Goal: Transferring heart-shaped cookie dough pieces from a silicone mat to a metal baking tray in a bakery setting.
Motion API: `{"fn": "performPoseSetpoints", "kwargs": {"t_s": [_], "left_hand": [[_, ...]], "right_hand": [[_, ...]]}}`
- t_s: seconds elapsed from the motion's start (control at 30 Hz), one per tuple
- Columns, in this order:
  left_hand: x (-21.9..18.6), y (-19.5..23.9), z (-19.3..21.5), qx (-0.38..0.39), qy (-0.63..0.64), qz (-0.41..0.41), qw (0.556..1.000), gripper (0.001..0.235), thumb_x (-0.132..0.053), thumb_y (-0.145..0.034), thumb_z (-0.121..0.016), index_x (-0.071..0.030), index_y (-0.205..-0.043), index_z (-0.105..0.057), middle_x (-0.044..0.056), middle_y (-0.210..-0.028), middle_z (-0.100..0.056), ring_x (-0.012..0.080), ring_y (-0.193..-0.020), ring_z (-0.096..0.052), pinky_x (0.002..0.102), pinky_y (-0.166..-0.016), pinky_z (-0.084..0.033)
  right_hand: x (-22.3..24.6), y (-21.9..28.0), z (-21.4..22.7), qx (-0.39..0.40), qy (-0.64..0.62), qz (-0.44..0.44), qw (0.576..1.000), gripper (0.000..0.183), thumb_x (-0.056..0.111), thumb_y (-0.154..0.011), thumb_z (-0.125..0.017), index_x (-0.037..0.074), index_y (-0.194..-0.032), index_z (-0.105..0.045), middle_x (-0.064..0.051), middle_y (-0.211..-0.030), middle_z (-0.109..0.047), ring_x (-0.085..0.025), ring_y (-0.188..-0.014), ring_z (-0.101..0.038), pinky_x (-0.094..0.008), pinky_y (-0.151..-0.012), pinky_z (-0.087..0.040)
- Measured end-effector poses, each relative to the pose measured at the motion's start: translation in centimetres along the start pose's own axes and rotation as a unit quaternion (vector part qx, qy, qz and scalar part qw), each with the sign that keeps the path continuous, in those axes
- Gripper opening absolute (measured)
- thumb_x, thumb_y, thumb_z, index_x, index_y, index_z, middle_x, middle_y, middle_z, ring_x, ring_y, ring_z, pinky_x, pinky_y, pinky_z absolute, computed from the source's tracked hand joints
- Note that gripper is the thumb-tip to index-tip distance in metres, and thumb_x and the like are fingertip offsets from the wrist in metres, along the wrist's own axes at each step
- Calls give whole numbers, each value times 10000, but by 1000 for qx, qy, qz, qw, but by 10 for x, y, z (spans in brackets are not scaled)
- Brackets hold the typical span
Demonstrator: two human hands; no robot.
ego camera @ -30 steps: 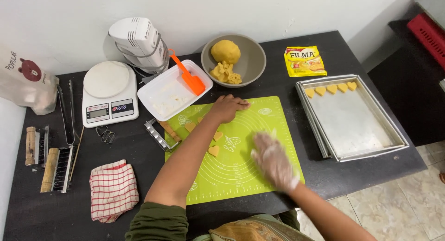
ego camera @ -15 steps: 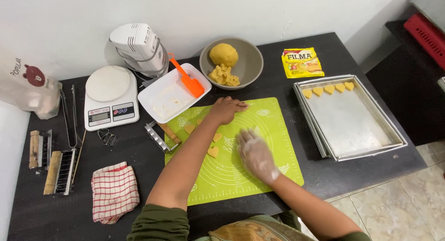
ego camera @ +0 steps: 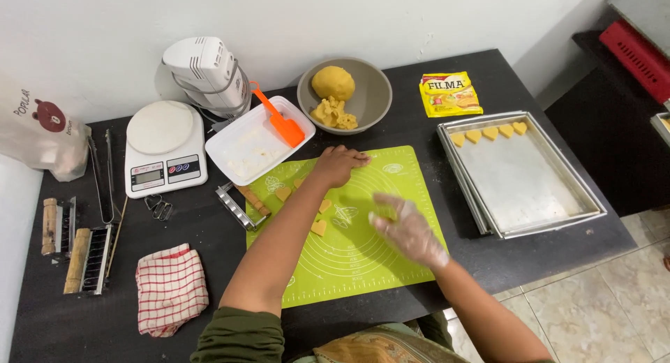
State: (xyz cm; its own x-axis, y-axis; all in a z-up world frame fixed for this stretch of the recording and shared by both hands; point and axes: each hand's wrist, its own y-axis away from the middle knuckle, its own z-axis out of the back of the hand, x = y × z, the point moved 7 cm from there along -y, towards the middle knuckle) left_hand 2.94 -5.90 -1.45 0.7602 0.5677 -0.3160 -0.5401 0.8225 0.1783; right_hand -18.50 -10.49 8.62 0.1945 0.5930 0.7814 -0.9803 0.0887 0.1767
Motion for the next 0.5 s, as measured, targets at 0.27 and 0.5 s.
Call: {"fn": "performPoseSetpoints", "kwargs": {"t_s": [0.27,0.5], "left_hand": [[-6,23,-1,-97,-137,-25,986,522,-42,-1011,-457,-298,-1446,-589,-100,-1541,-539,143,-1448,-421,438,-1255,-174],[-55,130,-15,-396,-114,-127,902,199,-103,-967,-471,-179,-955,-655,24,-895,-593,239,-908,-614,446,-827,-458]], "right_hand": [[32,6,78,-201,-135,218,945,620,470,-1054,-416,-2,-1431,-556,-212,-1367,-646,-326,-1310,-577,-493,-1148,-381],[8,-3,-34,41,330,68,941,662,527,-1040,-185,101,-1544,-140,-112,-1575,-104,-288,-1459,-92,-498,-1221,-88]]}}
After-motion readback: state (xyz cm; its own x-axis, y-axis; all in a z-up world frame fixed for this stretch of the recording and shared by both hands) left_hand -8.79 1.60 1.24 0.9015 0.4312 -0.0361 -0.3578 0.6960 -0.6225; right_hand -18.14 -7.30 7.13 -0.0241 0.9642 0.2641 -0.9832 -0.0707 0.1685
